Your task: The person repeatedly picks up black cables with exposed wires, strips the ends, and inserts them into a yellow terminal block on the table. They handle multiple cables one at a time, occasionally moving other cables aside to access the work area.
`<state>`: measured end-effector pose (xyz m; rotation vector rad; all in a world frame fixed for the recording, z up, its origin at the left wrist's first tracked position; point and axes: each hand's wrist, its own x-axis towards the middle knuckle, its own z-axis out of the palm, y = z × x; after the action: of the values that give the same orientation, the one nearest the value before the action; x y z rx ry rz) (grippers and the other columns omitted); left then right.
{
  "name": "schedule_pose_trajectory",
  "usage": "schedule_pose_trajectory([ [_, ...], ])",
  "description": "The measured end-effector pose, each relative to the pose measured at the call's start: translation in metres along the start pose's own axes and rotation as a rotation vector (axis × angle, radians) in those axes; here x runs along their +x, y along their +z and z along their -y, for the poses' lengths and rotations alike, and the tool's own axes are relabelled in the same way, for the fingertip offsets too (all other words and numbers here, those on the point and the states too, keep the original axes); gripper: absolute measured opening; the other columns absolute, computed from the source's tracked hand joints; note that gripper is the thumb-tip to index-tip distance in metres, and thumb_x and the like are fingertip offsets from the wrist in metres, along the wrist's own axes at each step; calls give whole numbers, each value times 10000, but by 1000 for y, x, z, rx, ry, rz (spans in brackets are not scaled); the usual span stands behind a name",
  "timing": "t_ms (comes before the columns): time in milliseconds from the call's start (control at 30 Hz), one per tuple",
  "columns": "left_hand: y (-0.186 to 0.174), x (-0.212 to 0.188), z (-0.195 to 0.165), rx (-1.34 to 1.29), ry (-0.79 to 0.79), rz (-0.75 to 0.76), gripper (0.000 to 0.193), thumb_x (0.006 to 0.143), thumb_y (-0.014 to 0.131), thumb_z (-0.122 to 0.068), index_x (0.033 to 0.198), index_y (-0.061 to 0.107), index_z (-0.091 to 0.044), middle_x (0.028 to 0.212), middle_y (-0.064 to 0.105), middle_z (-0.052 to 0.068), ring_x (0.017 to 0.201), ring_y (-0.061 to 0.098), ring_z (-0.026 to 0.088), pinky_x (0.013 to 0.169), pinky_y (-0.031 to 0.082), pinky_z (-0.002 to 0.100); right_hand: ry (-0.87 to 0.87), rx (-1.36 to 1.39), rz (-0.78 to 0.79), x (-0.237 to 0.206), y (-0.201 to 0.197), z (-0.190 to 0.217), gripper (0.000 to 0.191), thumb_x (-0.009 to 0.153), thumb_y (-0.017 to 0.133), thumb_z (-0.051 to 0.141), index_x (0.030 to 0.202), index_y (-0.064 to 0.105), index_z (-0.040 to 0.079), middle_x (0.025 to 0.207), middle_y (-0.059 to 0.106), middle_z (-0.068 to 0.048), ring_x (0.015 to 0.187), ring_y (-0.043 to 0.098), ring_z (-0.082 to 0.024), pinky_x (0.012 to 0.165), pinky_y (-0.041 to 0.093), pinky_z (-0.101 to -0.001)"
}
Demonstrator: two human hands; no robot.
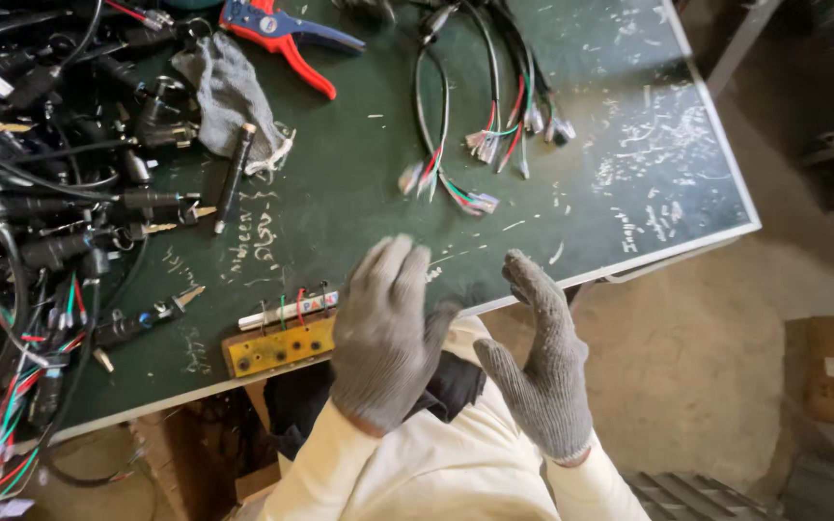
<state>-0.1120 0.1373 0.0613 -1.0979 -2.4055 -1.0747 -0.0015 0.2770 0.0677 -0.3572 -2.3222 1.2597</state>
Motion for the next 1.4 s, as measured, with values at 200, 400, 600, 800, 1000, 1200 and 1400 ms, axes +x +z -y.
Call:
schedule_pose_trajectory([
  [200,-51,-50,35,100,-122,-52,490,891,738,-123,1332,550,-21,1366,561,176,1275,561,392,1122,448,493,-59,37,39,2,40,-19,556,867,743,-11,1390,555,-15,1306,692,-157,1230,684,-247,1101,510,-356],
  [400,-128,-59,91,423,-350,-132,456,922,720,-153,1320,548,-12,1254,625,193,1141,606,409,1002,468,497,-229,-79,82,17,71,-26,379,845,765,-6,1211,674,27,1103,740,-117,1025,727,-257,932,568,-357],
  [600,-172,-49,160,949,-499,-199,218,1080,714,-258,1175,660,-69,1110,631,167,1092,607,382,909,484,509,-356,-179,59,19,73,-30,309,828,781,12,1121,690,45,1050,730,-128,957,710,-302,861,561,-383],
  [800,-166,-30,200,1090,-606,4,295,955,730,-354,935,672,-65,982,621,181,929,606,396,761,490,515,-339,-185,43,18,73,-30,294,839,776,21,1120,690,46,1062,731,-131,975,713,-303,878,563,-376],
  [1000,-160,-54,166,764,-355,-371,130,1041,584,-133,1028,649,-22,1021,604,161,969,590,363,823,442,488,-1,204,86,-2,65,-12,346,914,680,-26,1258,648,-8,1170,729,-124,1060,718,-230,910,561,-324],
  [1200,-112,-69,77,57,40,44,172,849,630,-185,970,656,-66,937,620,131,903,619,326,786,498,458,722,981,153,-20,75,-21,485,946,538,229,1392,572,41,1315,680,-114,1035,696,-192,843,521,-344],
  [1400,-103,-117,24,257,-57,-101,115,947,688,-172,1044,626,-176,978,556,24,983,577,238,894,474,410,629,2039,712,-17,89,-63,435,1115,534,404,1255,606,-1,1142,610,-251,786,531,-302,731,430,-413],
])
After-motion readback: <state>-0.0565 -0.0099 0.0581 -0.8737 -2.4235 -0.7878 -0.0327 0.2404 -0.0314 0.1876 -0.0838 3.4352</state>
